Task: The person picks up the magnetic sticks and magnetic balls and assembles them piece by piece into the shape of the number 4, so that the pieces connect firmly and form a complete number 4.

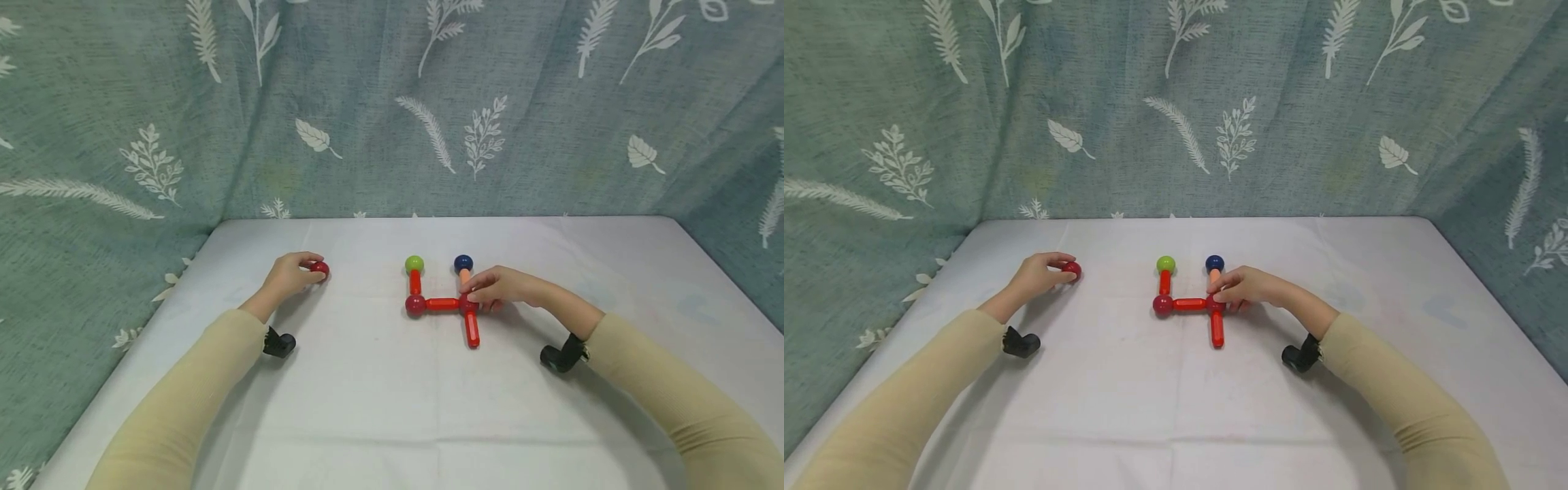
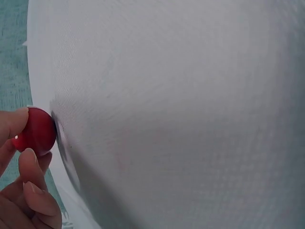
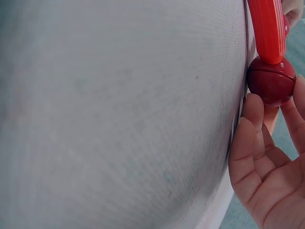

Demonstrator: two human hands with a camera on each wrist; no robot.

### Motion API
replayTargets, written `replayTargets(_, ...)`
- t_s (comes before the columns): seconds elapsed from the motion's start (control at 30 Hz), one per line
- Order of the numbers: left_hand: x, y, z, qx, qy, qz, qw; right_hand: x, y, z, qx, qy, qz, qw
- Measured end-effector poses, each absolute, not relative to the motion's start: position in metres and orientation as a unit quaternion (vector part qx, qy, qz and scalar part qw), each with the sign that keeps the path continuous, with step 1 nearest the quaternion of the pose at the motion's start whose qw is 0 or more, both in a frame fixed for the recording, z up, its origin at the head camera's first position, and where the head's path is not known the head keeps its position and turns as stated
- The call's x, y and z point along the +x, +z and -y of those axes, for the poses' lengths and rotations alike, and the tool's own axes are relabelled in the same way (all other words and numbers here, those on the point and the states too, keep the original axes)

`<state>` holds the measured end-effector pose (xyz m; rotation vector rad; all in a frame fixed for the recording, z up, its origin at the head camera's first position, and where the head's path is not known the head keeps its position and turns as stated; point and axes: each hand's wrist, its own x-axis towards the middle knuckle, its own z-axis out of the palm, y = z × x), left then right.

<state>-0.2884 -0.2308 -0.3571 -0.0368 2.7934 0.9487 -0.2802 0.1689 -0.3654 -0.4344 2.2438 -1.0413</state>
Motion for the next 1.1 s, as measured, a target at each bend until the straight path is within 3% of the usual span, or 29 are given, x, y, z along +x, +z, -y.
replayTargets(0.5, -0.284, -0.359, 0.227, -0.009, 0.329, -0.938, 0.109, -0.279, -0.363, -0.167, -0.158, -0.399, -0.849, 0.307)
replayTargets(1.1, -0.217, -0.339, 0.125, 0.155, 0.373, -0.907, 0.116, -0.278, -0.363, -0.167, -0.16, -0.4, -0.849, 0.307)
